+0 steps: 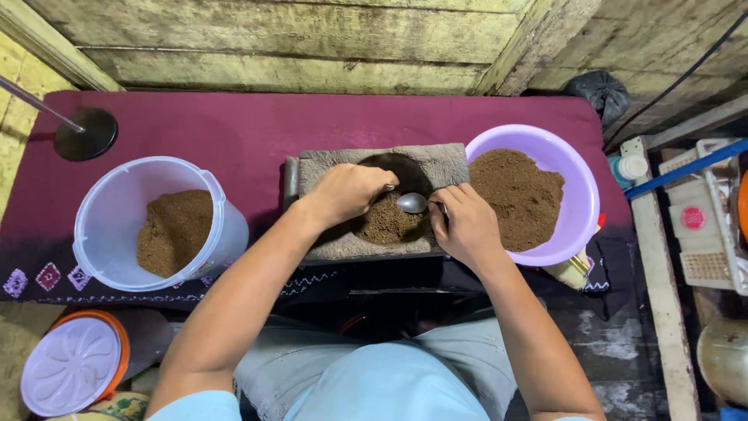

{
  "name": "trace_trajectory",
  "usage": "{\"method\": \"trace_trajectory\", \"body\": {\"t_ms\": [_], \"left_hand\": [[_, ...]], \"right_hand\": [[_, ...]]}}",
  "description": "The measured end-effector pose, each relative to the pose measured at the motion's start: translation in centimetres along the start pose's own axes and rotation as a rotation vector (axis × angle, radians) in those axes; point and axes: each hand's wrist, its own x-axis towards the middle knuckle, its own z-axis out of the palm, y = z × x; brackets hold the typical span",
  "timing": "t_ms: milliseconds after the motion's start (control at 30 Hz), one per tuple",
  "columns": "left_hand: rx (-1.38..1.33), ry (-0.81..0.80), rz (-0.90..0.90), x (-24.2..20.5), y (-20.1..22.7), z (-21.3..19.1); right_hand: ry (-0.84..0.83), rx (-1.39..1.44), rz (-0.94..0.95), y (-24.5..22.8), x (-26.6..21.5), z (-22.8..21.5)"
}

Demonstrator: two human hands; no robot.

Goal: Scooping brown powder from a bowl into a stone mortar and pressing it down using a spoon and fingers.

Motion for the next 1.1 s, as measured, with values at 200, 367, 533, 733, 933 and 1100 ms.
{"method": "trace_trajectory", "body": {"t_ms": [200,367,533,733,933,1100], "left_hand": [[0.121,-0.005,-0.015,-3.6,0.6,-0.9],[0.074,0.127,-0.082,-5.8,1.5,1.7],[0.132,0.382,-0.199,-7.5,2.3,3.9],[0.106,0.387,-0.206,-7.9,4.6,3.6],[0.187,0.529,-0.155,-7.4,3.4,3.8],[0.198,0.379,-0.182,-7.8,4.2,4.0]], "right_hand": [[0.035,0.008,0.020,-0.4,0.2,-0.3],[0.056,-0.018,-0.008,-0.9,0.4,-0.7],[0.061,-0.099,-0.073,-2.0,0.6,-0.9],[-0.089,-0.030,-0.128,-5.1,0.0,-1.4],[0.062,-0.029,-0.108,-2.7,1.7,-0.4],[-0.180,-0.004,-0.147,-4.9,0.4,-1.3]]}}
